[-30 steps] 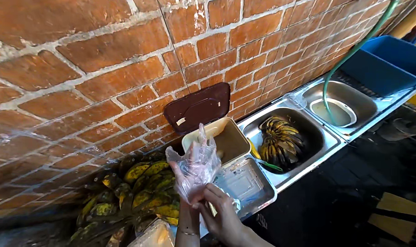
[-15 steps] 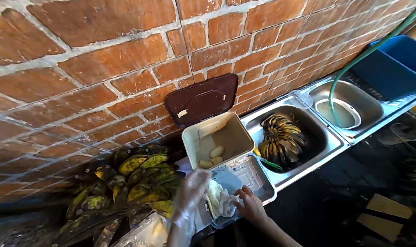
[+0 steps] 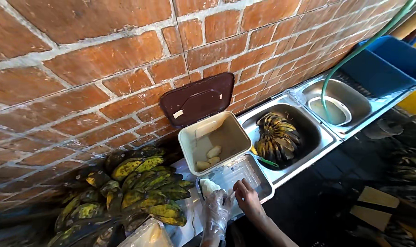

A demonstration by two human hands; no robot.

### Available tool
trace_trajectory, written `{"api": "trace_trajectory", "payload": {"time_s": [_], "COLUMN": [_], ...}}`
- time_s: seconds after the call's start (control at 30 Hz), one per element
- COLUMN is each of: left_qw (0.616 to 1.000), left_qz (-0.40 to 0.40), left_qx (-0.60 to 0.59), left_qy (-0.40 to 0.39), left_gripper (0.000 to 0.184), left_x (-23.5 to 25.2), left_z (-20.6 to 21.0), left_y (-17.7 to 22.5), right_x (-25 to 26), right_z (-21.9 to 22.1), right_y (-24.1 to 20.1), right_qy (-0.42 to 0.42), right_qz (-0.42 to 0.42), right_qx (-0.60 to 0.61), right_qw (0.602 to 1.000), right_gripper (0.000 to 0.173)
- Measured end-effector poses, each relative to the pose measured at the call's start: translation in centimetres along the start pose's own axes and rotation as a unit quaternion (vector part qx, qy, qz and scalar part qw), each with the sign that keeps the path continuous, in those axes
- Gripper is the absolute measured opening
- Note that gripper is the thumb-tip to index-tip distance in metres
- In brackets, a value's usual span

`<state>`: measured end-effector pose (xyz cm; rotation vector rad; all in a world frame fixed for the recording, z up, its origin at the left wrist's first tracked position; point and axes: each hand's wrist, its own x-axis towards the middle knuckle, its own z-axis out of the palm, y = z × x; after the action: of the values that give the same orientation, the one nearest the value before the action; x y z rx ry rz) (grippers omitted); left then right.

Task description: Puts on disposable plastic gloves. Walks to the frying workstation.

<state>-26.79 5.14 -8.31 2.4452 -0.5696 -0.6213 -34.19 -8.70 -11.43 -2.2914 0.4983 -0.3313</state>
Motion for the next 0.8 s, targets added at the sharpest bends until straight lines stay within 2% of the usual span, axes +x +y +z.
{"api": "trace_trajectory", "payload": {"time_s": [0.07, 0.13, 0.2, 0.27, 0.37, 0.47, 0.53, 0.57, 0.6, 0.67, 0.7, 0.77, 0.8], "left_qw": [0.997, 0.993, 0.988, 0.982, 0.973, 0.951, 0.938, 0.934, 0.929, 0.919, 0.908, 0.875, 0.853], "left_qz": [0.014, 0.024, 0.052, 0.101, 0.188, 0.289, 0.337, 0.352, 0.365, 0.393, 0.418, 0.484, 0.521], "left_qx": [-0.047, -0.063, -0.073, -0.061, -0.009, 0.008, 0.005, 0.006, 0.007, 0.005, -0.003, -0.021, -0.029], "left_qy": [0.055, 0.093, 0.128, 0.151, 0.131, 0.105, 0.080, 0.065, 0.057, 0.036, 0.028, 0.006, -0.007], "left_gripper": [0.026, 0.023, 0.023, 0.020, 0.014, 0.011, 0.011, 0.012, 0.011, 0.012, 0.013, 0.015, 0.016], "left_x": [-0.6, -1.3, -2.1, -2.9, -3.9, -4.8, -5.7, -6.2, -6.7, -8.2, -9.1, -11.6, -13.4], "left_z": [0.4, 0.2, 0.1, 0.2, -0.1, 0.5, 1.3, 1.8, 2.5, 4.1, 5.1, 7.6, 8.9], "left_y": [-0.2, 0.1, 0.9, 2.3, 4.8, 7.0, 8.6, 9.4, 10.3, 12.7, 14.2, 17.1, 18.7], "right_x": [-0.5, -1.3, -2.3, -3.9, -5.5, -6.7, -8.0, -8.7, -9.5, -11.6, -13.2, -17.6, -20.6], "right_z": [-0.6, -2.3, -4.0, -4.3, -4.7, -7.2, -9.0, -10.2, -11.4, -14.0, -15.6, -18.8, -20.5], "right_y": [0.6, 0.2, -1.5, -2.6, -1.6, -0.8, -0.5, -0.6, -1.1, -2.3, -2.8, -2.8, -2.9], "right_qy": [0.032, 0.044, 0.040, 0.033, 0.050, 0.022, 0.057, 0.108, 0.174, 0.300, 0.336, 0.383, 0.405], "right_qz": [0.045, 0.089, 0.106, 0.122, 0.123, 0.129, 0.184, 0.239, 0.293, 0.369, 0.384, 0.342, 0.283], "right_qx": [0.008, 0.106, 0.225, 0.267, 0.298, 0.243, 0.232, 0.270, 0.343, 0.518, 0.588, 0.701, 0.739], "right_qw": [0.998, 0.989, 0.968, 0.955, 0.945, 0.961, 0.953, 0.926, 0.875, 0.711, 0.627, 0.496, 0.458], "right_gripper": [0.017, 0.022, 0.015, 0.013, 0.019, 0.021, 0.018, 0.018, 0.017, 0.020, 0.024, 0.033, 0.036]}}
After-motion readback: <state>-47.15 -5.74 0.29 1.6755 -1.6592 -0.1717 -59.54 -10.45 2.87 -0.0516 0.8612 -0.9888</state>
